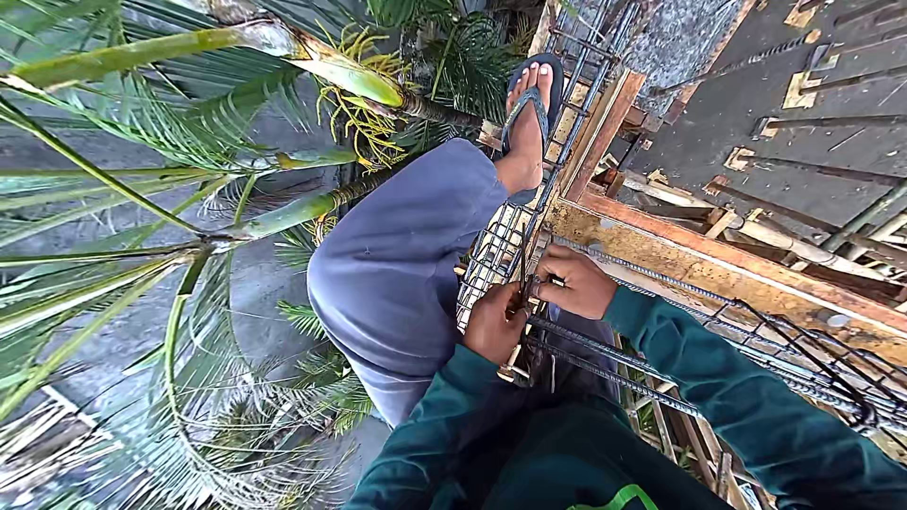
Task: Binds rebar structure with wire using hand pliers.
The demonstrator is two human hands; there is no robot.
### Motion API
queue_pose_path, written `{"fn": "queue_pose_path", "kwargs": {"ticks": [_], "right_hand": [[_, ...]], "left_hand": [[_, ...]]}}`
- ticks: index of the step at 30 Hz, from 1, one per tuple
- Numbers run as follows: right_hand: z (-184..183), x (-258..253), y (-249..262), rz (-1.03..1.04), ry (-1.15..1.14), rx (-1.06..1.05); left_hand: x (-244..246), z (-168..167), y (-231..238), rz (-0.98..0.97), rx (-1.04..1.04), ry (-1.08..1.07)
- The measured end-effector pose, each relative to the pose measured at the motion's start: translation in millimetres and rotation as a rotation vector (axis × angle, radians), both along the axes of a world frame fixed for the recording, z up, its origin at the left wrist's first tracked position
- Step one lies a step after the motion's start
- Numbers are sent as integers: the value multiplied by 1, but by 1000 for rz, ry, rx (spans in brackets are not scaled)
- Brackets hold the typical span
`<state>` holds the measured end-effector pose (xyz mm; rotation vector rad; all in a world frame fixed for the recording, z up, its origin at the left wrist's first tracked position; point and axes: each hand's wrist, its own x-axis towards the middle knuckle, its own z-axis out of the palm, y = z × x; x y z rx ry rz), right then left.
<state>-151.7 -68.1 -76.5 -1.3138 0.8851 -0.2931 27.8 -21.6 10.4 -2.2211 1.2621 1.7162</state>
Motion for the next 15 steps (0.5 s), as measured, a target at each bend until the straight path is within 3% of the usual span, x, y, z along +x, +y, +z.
{"fn": "queue_pose_path", "kwargs": {"ticks": [7, 15], "right_hand": [[5, -2, -7, 46, 4, -23], [7, -3, -12, 59, 22, 33]], "left_hand": [[-11, 9, 14, -304, -290, -219], [-23, -6, 36, -106, -543, -303]]}}
